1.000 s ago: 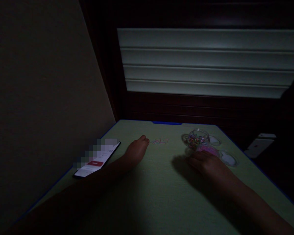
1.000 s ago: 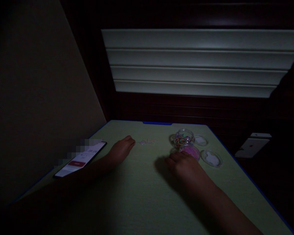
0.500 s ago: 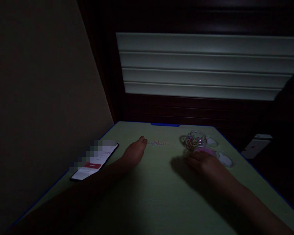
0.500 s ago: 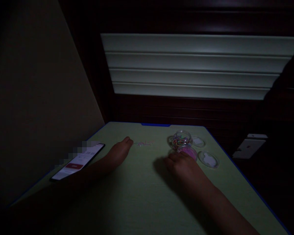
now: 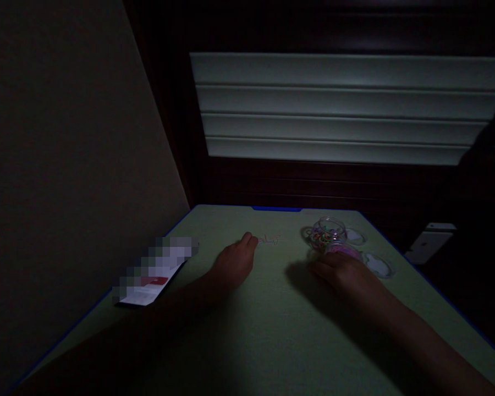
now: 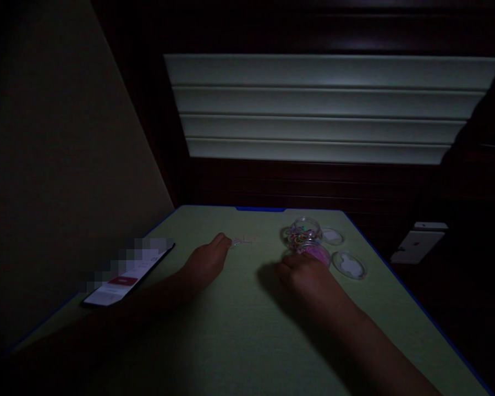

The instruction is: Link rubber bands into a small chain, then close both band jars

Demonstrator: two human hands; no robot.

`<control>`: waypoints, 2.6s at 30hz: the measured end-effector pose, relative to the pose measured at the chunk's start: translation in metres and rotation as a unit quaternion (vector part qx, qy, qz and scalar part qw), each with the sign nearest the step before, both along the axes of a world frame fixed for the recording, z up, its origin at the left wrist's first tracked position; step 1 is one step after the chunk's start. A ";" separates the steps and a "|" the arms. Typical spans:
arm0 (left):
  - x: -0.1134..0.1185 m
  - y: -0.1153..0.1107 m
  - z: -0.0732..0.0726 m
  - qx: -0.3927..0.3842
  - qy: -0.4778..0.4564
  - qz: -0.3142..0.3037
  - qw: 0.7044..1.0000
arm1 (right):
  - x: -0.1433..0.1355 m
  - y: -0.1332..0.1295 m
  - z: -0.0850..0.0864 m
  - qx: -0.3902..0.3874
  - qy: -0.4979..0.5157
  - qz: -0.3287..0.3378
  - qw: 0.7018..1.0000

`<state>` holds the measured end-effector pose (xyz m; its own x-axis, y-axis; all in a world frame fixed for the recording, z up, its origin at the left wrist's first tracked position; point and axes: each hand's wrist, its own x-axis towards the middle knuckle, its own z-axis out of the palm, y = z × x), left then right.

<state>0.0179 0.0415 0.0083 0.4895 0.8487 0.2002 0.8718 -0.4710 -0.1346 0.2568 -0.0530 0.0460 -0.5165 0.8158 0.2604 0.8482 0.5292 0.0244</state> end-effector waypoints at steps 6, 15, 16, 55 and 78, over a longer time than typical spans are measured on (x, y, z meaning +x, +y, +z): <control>0.010 -0.014 0.001 -0.002 -0.064 -0.073 0.995 | 0.000 0.001 0.001 -0.002 0.003 -0.006 1.000; 0.024 -0.042 0.000 -0.029 -0.202 -0.137 0.969 | -0.002 0.000 0.000 0.030 0.015 -0.033 0.999; 0.025 -0.043 -0.001 -0.032 -0.198 -0.144 0.969 | -0.002 0.001 -0.001 0.035 0.021 -0.035 0.999; 0.023 -0.047 -0.011 -0.013 -0.070 -0.247 0.966 | -0.010 -0.005 0.003 0.060 0.014 0.045 0.997; 0.022 -0.045 -0.007 -0.042 -0.039 -0.251 0.966 | 0.049 -0.006 0.021 0.052 -0.102 -0.141 0.983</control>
<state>0.0402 -0.0037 0.0015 0.8299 0.5230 0.1944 0.5366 -0.8435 -0.0213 0.3057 -0.0586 0.0673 -0.3237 0.9085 0.2643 0.9325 0.2590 0.2517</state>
